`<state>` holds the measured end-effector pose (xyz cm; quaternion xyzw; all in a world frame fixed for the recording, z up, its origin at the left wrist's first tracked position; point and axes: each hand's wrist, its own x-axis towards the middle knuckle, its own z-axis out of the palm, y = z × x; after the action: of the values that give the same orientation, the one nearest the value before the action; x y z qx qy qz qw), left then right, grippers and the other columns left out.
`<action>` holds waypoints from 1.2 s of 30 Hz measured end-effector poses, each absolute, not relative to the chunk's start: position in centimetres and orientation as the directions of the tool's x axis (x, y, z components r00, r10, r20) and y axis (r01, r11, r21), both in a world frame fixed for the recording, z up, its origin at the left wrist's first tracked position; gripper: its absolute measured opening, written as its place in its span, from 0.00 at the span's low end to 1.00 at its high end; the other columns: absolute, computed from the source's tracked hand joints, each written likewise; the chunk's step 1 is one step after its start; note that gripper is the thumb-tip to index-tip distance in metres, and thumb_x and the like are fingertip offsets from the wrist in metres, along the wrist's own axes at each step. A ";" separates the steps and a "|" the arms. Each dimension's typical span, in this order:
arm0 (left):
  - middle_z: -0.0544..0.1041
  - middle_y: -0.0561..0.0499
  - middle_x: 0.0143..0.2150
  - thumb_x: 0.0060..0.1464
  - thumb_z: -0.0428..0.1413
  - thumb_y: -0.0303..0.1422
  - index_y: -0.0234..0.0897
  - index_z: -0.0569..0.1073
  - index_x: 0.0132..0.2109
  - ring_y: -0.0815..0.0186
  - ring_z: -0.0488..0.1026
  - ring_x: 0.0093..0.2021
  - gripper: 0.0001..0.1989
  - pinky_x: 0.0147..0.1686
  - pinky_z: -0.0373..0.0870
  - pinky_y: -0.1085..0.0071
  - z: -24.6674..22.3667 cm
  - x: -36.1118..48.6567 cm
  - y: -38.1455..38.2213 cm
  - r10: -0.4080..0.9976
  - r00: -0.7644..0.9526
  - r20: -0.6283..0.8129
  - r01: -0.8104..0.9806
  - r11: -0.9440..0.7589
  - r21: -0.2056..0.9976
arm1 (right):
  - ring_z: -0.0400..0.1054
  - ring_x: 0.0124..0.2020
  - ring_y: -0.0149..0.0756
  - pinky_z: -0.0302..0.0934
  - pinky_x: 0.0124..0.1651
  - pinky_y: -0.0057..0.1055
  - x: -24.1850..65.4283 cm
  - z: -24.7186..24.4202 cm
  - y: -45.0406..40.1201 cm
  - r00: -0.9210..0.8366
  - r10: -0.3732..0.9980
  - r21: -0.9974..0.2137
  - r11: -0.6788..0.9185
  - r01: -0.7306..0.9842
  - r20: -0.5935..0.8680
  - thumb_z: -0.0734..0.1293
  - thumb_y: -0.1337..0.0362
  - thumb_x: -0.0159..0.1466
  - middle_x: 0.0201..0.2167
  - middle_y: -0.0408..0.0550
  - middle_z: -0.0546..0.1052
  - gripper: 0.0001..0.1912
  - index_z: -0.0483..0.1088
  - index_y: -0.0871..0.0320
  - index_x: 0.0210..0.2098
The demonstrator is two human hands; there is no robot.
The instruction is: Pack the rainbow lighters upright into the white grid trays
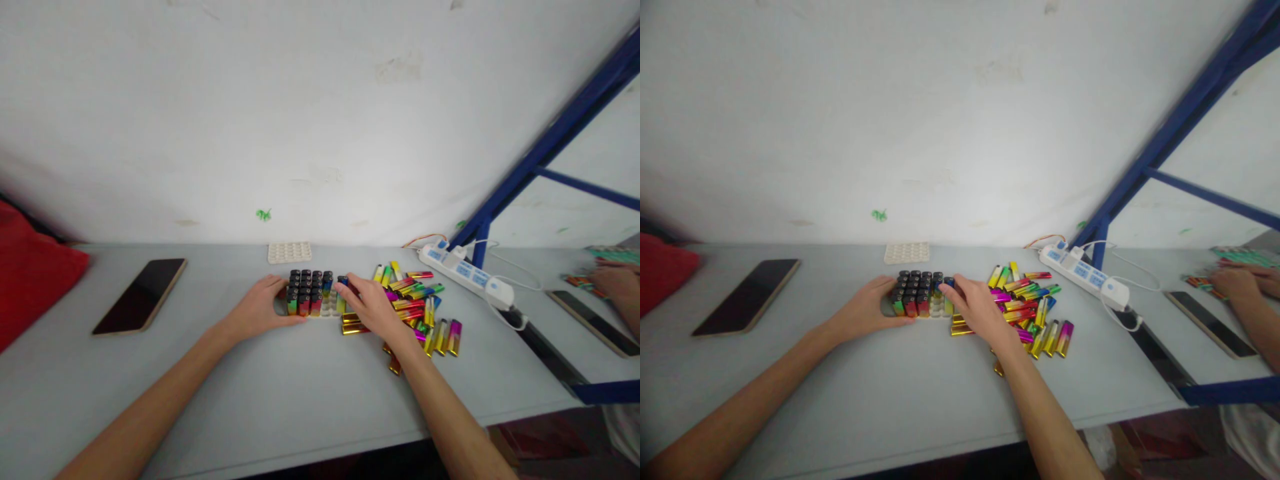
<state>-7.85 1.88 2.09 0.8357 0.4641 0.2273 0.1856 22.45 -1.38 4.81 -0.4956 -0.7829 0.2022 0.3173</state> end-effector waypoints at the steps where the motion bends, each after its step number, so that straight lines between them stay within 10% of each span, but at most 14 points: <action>1: 0.86 0.42 0.50 0.53 0.74 0.59 0.42 0.81 0.45 0.42 0.83 0.54 0.28 0.59 0.80 0.50 2.1 -7.8 1.9 0.860 0.467 0.206 0.692 -0.500 0.520 | 0.73 0.32 0.40 0.57 0.39 0.33 22.4 4.7 -1.3 -0.315 0.908 -0.648 0.417 0.637 0.274 0.59 0.40 0.86 0.28 0.43 0.78 0.28 0.64 0.50 0.34; 19: 0.87 0.44 0.49 0.51 0.75 0.59 0.44 0.81 0.44 0.44 0.83 0.53 0.27 0.55 0.80 0.54 1.8 -8.0 2.1 0.862 0.464 0.203 0.697 -0.497 0.516 | 0.81 0.43 0.43 0.65 0.46 0.32 22.1 4.8 -1.4 -0.417 0.892 -0.529 0.441 0.725 0.173 0.70 0.56 0.85 0.43 0.51 0.87 0.09 0.76 0.53 0.49; 27: 0.88 0.41 0.54 0.51 0.73 0.63 0.43 0.83 0.50 0.41 0.84 0.56 0.32 0.63 0.80 0.47 1.6 -8.2 2.3 0.860 0.457 0.227 0.675 -0.502 0.541 | 0.84 0.42 0.46 0.64 0.42 0.33 20.7 4.4 -1.5 -0.341 0.927 -0.429 0.375 0.822 0.158 0.72 0.53 0.83 0.44 0.53 0.89 0.10 0.79 0.51 0.51; 36: 0.87 0.44 0.47 0.49 0.73 0.64 0.45 0.81 0.44 0.45 0.84 0.49 0.30 0.54 0.82 0.52 1.7 -8.0 2.3 0.854 0.461 0.243 0.675 -0.515 0.529 | 0.84 0.42 0.54 0.73 0.52 0.47 26.9 5.5 0.4 -0.150 0.935 -0.575 0.318 0.754 0.320 0.64 0.49 0.84 0.40 0.56 0.88 0.19 0.83 0.50 0.47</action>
<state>-8.02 2.29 1.70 0.8350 0.4577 0.2452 0.1822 26.88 0.41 5.52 -0.5669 -0.7450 0.1410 0.3220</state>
